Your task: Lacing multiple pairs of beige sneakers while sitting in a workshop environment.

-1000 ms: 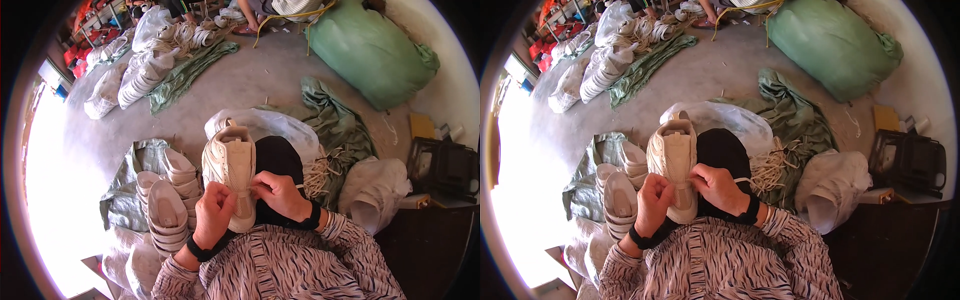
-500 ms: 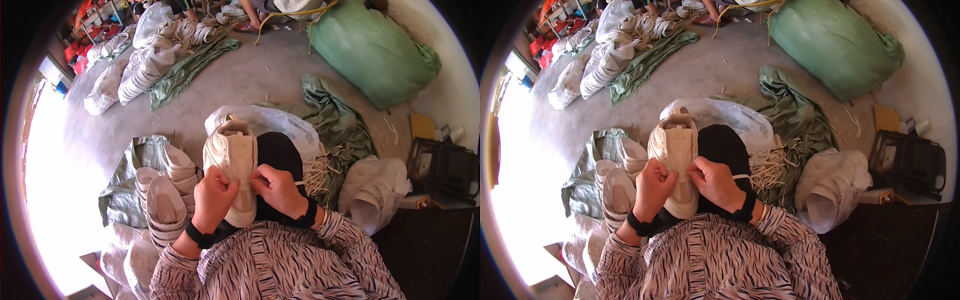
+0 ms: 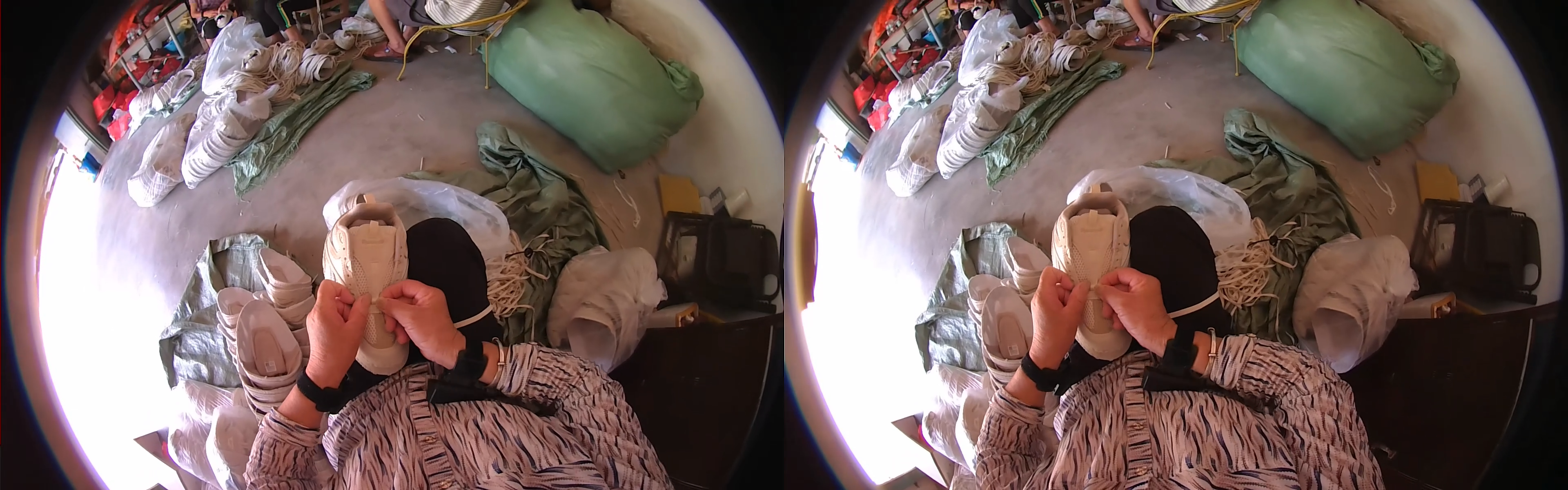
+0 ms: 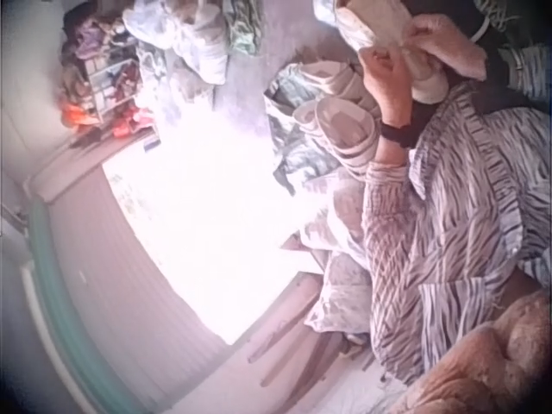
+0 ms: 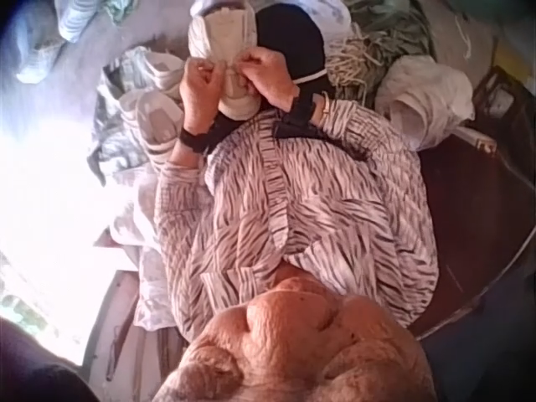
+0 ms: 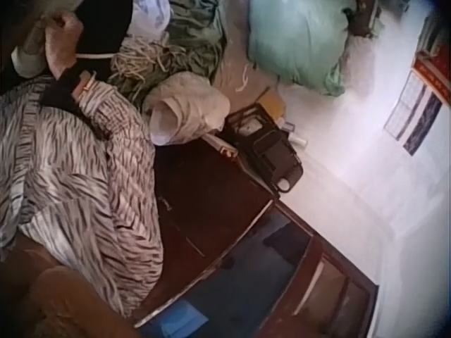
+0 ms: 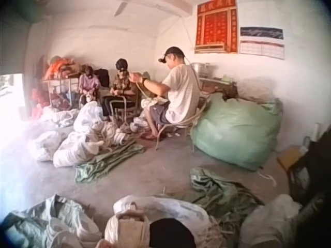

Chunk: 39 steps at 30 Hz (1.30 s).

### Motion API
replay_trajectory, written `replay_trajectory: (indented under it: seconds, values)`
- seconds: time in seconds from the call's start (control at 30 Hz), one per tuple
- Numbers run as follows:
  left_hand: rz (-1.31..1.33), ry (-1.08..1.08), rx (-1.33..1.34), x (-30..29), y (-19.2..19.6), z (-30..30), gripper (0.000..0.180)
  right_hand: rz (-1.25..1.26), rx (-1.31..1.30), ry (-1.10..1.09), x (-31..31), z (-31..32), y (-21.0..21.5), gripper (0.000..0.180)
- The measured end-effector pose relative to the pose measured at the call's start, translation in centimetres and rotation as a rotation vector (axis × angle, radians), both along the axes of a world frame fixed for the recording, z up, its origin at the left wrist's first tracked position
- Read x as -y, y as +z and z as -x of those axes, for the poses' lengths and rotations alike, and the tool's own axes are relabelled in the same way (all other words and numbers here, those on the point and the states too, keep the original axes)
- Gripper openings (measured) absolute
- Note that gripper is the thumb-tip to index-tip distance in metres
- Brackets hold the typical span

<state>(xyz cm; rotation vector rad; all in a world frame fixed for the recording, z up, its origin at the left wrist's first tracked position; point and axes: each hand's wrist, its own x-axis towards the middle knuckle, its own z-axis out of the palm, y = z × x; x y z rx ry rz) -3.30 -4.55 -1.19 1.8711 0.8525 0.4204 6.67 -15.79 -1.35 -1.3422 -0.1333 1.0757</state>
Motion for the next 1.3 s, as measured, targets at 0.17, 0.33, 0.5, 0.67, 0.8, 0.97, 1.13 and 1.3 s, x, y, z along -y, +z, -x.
replay_trajectory:
  seconds: [0.17,0.33,0.5,0.67,0.8,0.97,1.13,1.3]
  values:
    - [-0.079,-0.093,0.131,1.8,-0.7,0.7,0.015,-0.094,0.583,0.062,2.2,-1.5,-1.1,0.010]
    - [-0.205,-0.152,0.067,1.7,0.0,1.6,0.027,-0.021,0.692,0.110,2.2,-1.2,-2.1,0.011]
    - [-0.543,-0.237,0.123,1.0,0.6,1.0,0.027,-0.065,1.043,0.061,0.8,-0.9,-1.2,0.006]
    - [-0.859,-0.494,-0.174,0.1,3.0,0.9,0.015,-0.106,0.901,0.189,1.7,-1.6,-0.7,0.008]
    - [-0.784,-0.680,-0.470,-0.6,5.6,-1.0,0.007,-0.087,1.007,0.160,1.9,-1.1,-1.8,0.009]
    - [-0.783,-0.737,-0.327,-2.1,3.9,-0.8,0.009,-0.092,0.859,0.264,2.2,-2.3,-0.8,0.011]
    - [-0.408,-0.591,-0.217,-1.9,5.1,1.7,0.017,0.049,0.541,0.551,3.6,-4.6,1.5,0.013]
    - [0.101,-0.585,-0.273,-1.7,3.9,0.6,0.018,-0.012,0.734,0.603,2.8,-4.2,0.5,0.017]
